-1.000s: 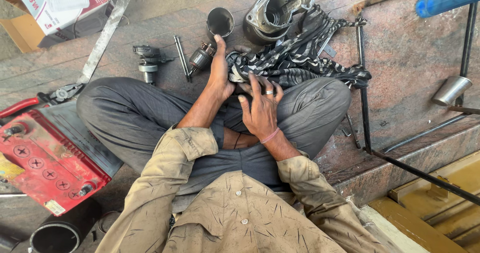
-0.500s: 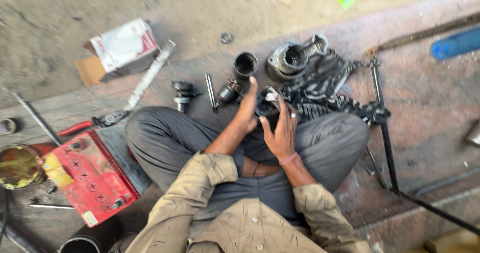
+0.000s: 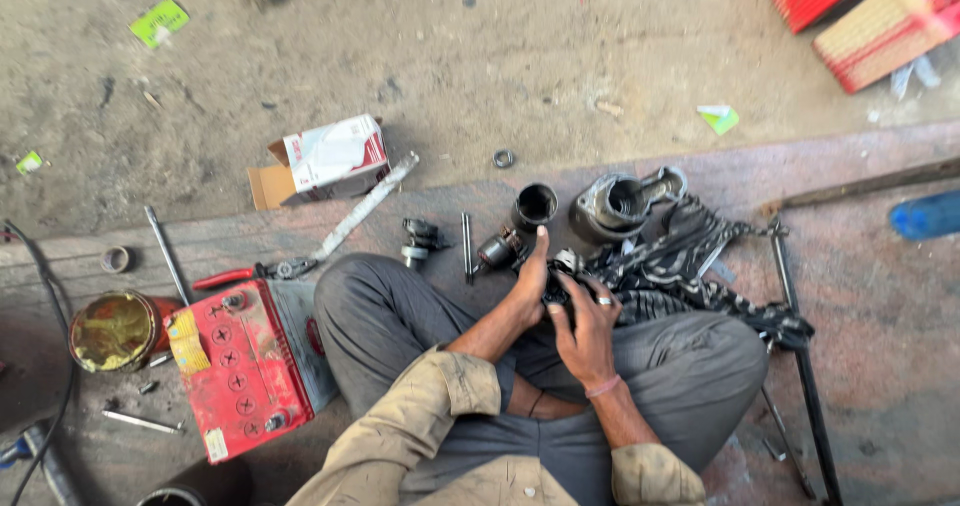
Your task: The person sits on the ground repairing a starter motor. They use a screwdriver on the solenoid terminal, separate the drive end housing from the armature, remove the end cap and brush holder, handle the copper commutator and springs, then reassemble the components and set the unit with other parts.
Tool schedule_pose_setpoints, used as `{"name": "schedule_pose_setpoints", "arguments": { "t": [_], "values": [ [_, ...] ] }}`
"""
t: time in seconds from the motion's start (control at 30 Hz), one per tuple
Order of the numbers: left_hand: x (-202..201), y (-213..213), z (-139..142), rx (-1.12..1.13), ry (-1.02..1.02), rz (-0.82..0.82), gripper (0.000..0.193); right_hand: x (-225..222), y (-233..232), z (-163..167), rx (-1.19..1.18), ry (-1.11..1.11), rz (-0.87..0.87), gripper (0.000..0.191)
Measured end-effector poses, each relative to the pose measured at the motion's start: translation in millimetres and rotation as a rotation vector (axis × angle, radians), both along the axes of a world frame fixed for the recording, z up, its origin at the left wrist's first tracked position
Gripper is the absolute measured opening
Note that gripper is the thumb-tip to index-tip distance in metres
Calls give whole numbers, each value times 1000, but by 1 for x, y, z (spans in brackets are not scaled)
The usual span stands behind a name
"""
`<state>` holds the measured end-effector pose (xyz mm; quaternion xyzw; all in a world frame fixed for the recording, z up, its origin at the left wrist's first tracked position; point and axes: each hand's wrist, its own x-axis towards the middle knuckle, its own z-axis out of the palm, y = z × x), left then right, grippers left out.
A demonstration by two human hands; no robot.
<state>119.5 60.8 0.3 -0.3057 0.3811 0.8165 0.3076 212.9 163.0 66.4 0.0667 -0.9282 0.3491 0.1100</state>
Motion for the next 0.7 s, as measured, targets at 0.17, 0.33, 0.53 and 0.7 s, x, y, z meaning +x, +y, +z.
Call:
{"name": "schedule_pose_setpoints", "arguments": {
  "t": [0.17,0.33,0.53,0.7],
  "values": [
    [0,-4,7,57,107,-117,84,-16,16,-12,-187,74,-263,42],
    [0,1,5,-211,127,-198,92,-15,18,-23,-50,22,-297,23],
    [-2,0,9,-532,186,-317,104,-14,10,-20,64,59,-64,20],
    [-3,-2,6,-617,106,-204,103,-6,6,-28,123,-45,11,18]
  ]
}}
